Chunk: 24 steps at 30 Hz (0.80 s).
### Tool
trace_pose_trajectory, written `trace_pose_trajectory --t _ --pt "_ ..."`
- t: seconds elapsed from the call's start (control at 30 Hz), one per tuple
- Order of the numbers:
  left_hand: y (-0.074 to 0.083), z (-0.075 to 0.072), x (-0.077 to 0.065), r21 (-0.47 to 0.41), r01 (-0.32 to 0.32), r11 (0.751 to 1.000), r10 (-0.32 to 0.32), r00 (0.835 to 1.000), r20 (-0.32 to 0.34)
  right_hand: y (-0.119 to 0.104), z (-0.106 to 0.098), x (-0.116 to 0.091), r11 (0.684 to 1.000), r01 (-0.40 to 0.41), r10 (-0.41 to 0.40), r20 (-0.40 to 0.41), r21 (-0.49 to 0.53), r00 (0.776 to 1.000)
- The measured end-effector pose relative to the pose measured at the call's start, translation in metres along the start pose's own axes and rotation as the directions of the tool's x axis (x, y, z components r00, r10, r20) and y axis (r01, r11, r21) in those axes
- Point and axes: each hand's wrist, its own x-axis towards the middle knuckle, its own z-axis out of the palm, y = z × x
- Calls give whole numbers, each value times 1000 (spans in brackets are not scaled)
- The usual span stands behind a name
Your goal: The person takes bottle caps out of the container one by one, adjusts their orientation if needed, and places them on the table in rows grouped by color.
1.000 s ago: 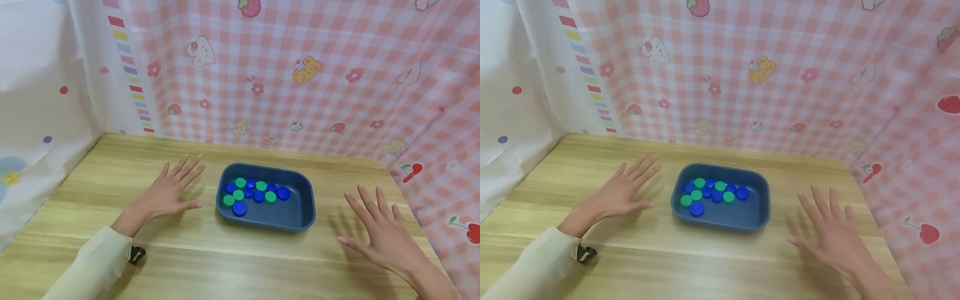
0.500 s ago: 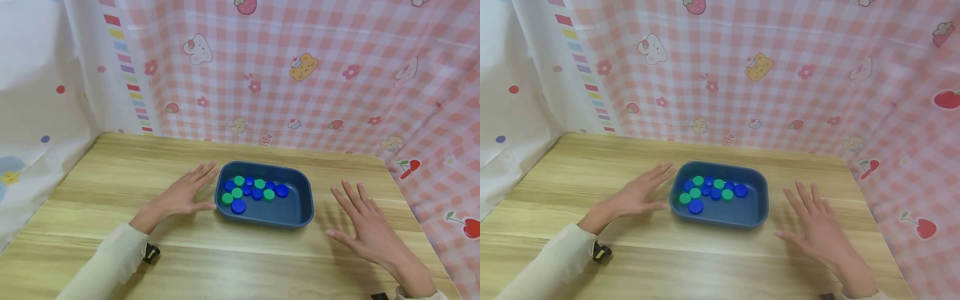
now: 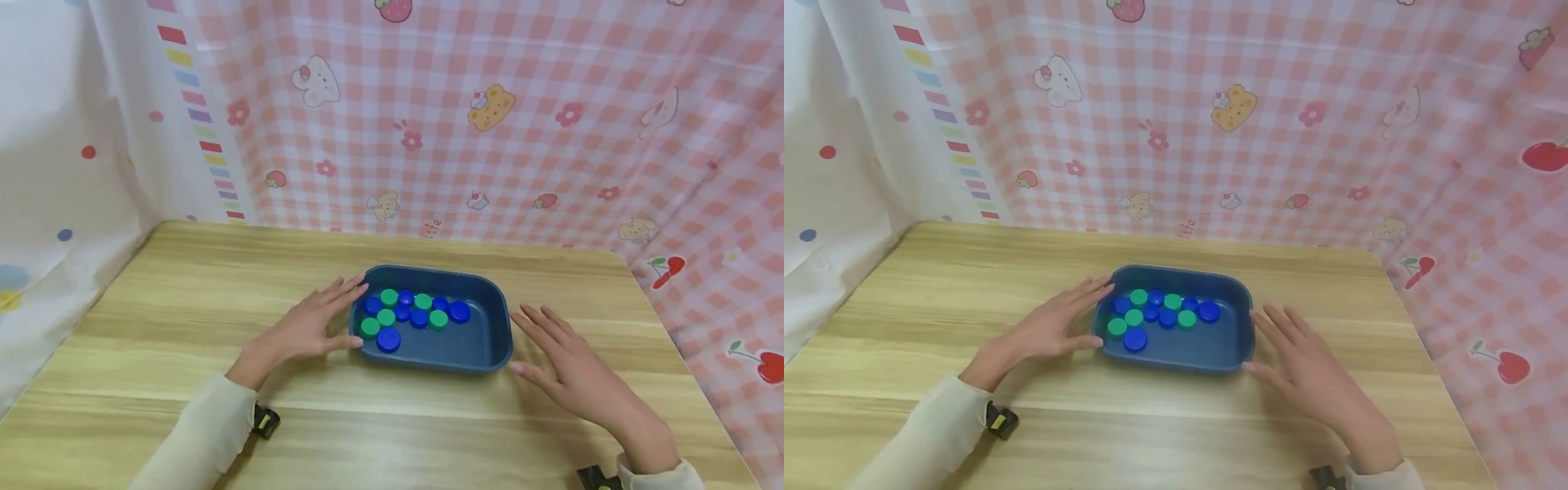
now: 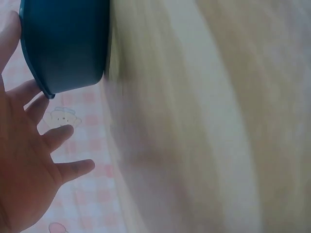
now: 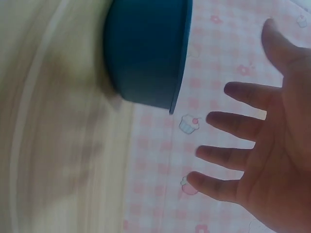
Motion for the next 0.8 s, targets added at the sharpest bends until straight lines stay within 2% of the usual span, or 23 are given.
trace_pose_trajectory --t 0.27,0.53,0.8 --pt "5 4 -8 -38 34 999 -34 999 9 -10 3 11 1000 2 -2 34 13 999" --pt "11 8 -14 -97 79 992 -78 997 10 -19 -4 20 999 52 -52 -1 0 999" --pt "17 14 -17 -183 111 977 -111 994 14 -34 -11 43 999 -36 36 10 21 999"
